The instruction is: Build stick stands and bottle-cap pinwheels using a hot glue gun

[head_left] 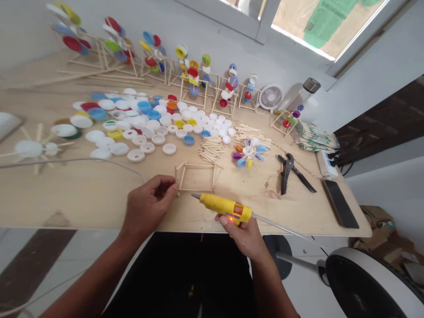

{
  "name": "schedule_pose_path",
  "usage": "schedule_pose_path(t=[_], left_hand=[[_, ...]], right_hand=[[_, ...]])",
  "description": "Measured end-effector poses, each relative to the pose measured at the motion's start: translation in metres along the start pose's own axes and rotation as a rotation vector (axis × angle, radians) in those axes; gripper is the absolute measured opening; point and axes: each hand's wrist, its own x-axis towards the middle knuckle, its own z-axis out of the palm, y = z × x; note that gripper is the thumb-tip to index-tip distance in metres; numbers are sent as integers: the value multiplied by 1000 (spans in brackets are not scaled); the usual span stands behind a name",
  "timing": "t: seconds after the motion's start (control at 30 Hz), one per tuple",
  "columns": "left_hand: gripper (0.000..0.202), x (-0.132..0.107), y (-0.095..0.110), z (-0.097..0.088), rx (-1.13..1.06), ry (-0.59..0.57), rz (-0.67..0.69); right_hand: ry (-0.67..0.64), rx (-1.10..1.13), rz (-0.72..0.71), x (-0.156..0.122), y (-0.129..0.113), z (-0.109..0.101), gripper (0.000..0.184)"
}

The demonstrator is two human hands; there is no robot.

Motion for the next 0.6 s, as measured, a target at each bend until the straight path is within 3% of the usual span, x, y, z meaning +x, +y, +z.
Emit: schedule_pose_path(t=[0.6], left_hand=[[23,1,-1,-1,8,-14,20]], right_hand=[[-1,-25,-20,0,-3,0,32]])
